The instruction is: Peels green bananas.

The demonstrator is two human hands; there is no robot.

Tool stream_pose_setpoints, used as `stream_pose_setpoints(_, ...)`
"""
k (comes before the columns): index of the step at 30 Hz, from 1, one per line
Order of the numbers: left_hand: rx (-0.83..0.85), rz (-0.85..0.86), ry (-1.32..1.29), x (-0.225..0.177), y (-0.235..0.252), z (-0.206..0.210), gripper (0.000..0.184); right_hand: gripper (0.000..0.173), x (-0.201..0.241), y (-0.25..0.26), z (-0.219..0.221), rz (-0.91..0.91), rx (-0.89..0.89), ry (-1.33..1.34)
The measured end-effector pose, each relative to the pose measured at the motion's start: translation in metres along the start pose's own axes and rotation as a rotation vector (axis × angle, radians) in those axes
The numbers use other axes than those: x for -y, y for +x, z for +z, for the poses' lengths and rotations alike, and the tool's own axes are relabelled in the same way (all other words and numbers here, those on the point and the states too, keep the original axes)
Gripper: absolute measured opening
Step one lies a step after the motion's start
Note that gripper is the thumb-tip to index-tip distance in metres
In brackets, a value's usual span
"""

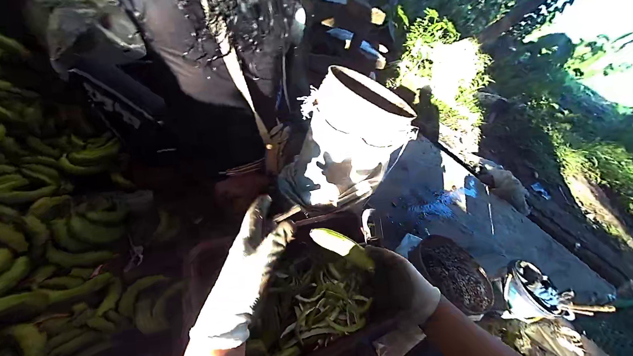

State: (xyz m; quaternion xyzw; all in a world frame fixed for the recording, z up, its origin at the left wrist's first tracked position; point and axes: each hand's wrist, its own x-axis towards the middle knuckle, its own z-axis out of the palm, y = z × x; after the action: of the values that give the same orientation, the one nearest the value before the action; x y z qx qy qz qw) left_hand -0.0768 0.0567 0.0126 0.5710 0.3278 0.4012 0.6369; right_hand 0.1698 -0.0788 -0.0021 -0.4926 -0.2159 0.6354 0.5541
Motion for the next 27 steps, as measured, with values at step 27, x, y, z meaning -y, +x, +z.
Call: stream_pose_setpoints(27,-0.033,0.026,-0.376,0.025,-0.007,0.064,0.046,0.045,-0.042,0.002,-0.03,-0.109,-0.058,-1.149)
